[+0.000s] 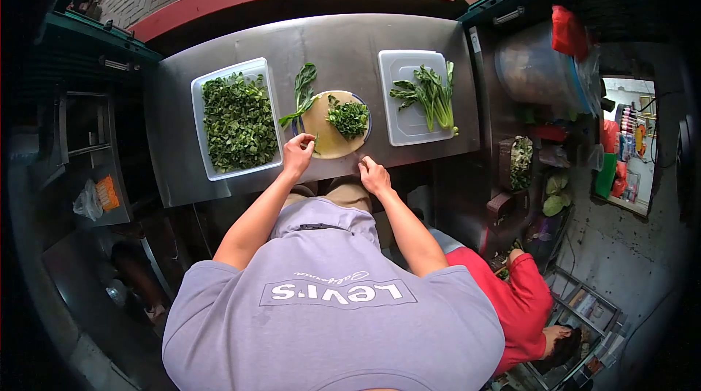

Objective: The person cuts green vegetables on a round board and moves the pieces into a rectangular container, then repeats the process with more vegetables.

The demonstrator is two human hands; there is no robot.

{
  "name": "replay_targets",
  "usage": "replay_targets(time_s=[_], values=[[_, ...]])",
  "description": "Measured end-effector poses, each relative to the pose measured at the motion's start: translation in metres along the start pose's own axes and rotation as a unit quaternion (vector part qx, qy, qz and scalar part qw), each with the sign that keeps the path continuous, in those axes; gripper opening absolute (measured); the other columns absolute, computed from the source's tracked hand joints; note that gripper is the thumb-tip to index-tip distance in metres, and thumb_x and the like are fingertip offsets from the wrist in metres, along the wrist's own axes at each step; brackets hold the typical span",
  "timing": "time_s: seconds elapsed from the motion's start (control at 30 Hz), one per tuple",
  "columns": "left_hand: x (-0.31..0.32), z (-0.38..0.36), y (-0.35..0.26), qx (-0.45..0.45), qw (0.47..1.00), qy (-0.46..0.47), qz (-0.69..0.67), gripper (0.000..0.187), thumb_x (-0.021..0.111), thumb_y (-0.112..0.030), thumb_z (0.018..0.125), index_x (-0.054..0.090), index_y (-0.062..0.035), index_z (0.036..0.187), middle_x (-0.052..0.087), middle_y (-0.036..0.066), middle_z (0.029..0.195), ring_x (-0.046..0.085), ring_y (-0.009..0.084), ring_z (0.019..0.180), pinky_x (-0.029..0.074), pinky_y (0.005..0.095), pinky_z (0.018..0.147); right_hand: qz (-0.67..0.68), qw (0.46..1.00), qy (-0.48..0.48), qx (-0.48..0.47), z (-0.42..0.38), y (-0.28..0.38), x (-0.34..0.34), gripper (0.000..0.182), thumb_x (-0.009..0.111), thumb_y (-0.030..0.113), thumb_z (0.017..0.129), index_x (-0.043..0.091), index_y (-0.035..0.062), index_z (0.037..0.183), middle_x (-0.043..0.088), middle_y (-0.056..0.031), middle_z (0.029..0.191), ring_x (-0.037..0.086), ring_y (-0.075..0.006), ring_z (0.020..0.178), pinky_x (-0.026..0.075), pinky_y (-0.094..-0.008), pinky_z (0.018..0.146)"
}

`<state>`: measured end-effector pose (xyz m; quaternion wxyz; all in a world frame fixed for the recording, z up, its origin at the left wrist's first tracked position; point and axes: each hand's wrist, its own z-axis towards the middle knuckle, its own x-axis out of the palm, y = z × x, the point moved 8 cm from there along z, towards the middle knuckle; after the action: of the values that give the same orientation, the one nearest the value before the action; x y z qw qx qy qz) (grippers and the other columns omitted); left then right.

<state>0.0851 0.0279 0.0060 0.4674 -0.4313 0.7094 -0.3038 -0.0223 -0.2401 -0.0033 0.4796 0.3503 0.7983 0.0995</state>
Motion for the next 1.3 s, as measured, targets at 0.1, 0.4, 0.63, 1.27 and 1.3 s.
replay_targets(time_s=[0.1,0.4,0.63,1.27,1.3], values=[[0.005,-0.002,-0.008,0.001,1.000,0.010,-0.004,0.020,0.071,-0.017,0.090,0.078,-0.0064,0.106,0.076,0.010,0.084,0.072,0.0171,0.072,0.057,0.0329,0.070,0.001,1.000,-0.003,-0.008,0.003,-0.001,-0.007,0.028,0.057,0.037,0.100,0.065,0.0129,0.112,0.074,-0.0227,0.101,0.069,-0.0463,0.100,0.053,-0.0552,0.085],[0.022,0.001,-0.016,0.025,0.995,0.026,0.093,0.018,0.072,-0.020,0.089,0.079,-0.0105,0.103,0.078,0.012,0.091,0.075,0.0254,0.081,0.058,0.0372,0.075,0.021,0.999,0.022,-0.044,0.003,0.010,-0.011,0.027,0.058,0.035,0.100,0.065,0.0098,0.108,0.073,-0.0218,0.098,0.068,-0.0455,0.097,0.053,-0.0530,0.081],[0.026,0.001,-0.033,0.034,0.998,0.031,0.034,0.018,0.073,-0.016,0.089,0.078,-0.0082,0.104,0.078,0.009,0.090,0.074,0.0220,0.079,0.057,0.0354,0.074,0.087,0.995,-0.013,-0.043,-0.011,0.017,0.000,0.028,0.058,0.034,0.100,0.065,0.0095,0.112,0.072,-0.0250,0.099,0.067,-0.0483,0.098,0.053,-0.0556,0.082],[0.049,-0.040,-0.029,0.353,0.819,0.118,0.437,0.049,0.066,-0.019,0.085,0.067,-0.0095,0.133,0.057,0.008,0.140,0.048,0.0292,0.131,0.040,0.0420,0.103,0.060,0.998,-0.009,-0.013,-0.053,0.028,0.018,0.031,0.058,0.032,0.102,0.064,0.0049,0.116,0.071,-0.0276,0.103,0.067,-0.0482,0.100,0.054,-0.0545,0.084],[0.049,-0.043,-0.030,0.360,0.812,0.100,0.448,0.055,0.067,-0.020,0.085,0.063,-0.0076,0.138,0.056,0.009,0.141,0.048,0.0293,0.130,0.040,0.0421,0.103,0.054,0.998,-0.012,-0.012,-0.054,0.029,0.021,0.031,0.057,0.032,0.102,0.064,0.0049,0.116,0.071,-0.0279,0.102,0.067,-0.0484,0.100,0.054,-0.0548,0.084]])
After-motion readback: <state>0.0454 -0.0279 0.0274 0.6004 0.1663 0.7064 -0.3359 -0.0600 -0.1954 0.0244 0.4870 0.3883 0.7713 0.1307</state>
